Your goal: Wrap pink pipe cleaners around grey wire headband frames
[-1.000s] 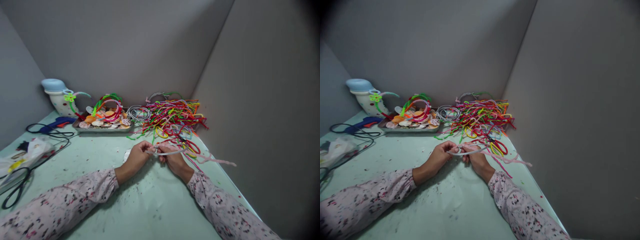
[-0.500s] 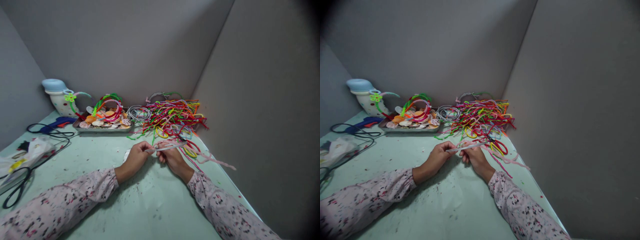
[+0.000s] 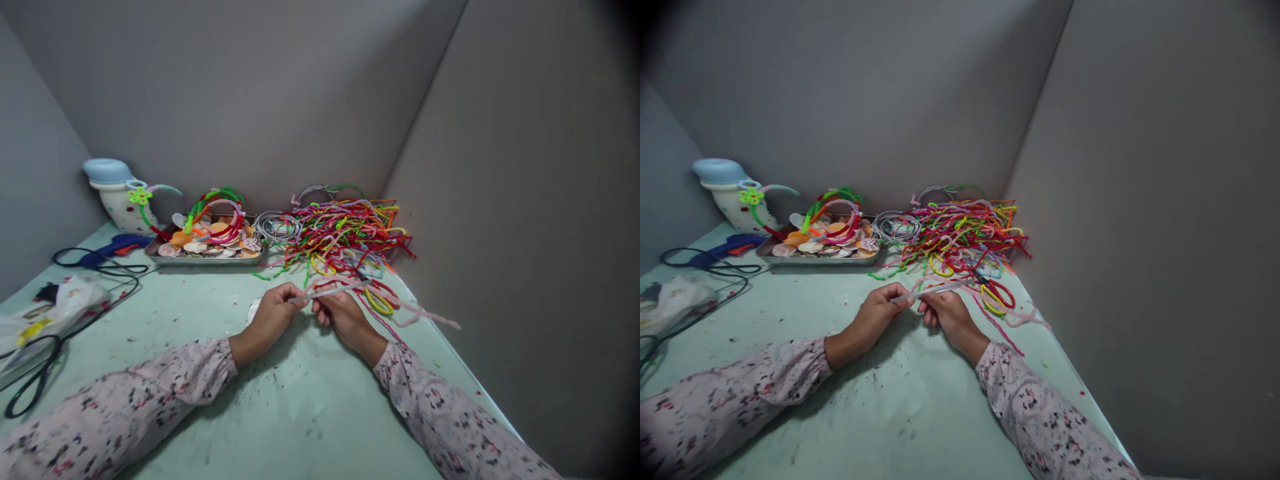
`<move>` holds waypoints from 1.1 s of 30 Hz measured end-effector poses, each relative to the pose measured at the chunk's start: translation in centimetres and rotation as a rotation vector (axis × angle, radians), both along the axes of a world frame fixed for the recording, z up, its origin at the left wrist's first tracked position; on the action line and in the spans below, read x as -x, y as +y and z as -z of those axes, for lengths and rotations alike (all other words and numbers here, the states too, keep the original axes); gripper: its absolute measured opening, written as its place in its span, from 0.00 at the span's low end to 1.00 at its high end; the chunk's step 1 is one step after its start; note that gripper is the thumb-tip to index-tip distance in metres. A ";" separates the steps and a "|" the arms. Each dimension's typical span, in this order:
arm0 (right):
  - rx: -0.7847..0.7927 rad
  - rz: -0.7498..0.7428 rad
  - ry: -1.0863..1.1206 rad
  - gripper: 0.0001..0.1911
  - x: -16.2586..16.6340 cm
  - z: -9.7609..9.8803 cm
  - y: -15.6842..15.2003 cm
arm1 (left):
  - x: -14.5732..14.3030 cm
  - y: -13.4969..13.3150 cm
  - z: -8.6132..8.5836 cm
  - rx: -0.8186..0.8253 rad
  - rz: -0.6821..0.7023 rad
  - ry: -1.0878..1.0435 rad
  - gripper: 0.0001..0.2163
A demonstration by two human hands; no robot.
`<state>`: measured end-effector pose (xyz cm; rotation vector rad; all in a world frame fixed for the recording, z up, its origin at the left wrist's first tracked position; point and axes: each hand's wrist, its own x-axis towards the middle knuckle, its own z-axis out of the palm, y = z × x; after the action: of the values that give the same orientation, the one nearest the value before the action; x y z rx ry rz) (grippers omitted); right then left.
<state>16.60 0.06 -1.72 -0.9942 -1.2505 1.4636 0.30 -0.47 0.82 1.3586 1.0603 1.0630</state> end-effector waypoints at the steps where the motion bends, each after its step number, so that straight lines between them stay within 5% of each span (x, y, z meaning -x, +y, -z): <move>1: -0.004 0.012 0.009 0.20 0.0 -0.1 0.0 | 0.0 0.0 0.0 -0.003 -0.002 0.000 0.06; 13: 0.017 0.022 0.035 0.18 0.2 -0.8 -0.1 | -0.2 -0.2 0.1 -0.115 -0.032 0.068 0.11; 33: 0.030 0.055 0.070 0.16 0.3 -0.8 -0.1 | -0.3 0.8 0.3 0.053 0.014 -0.087 0.11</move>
<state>16.31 -0.07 -0.95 -0.9818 -1.1457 1.4659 0.56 0.32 0.49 1.2653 1.0066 1.0667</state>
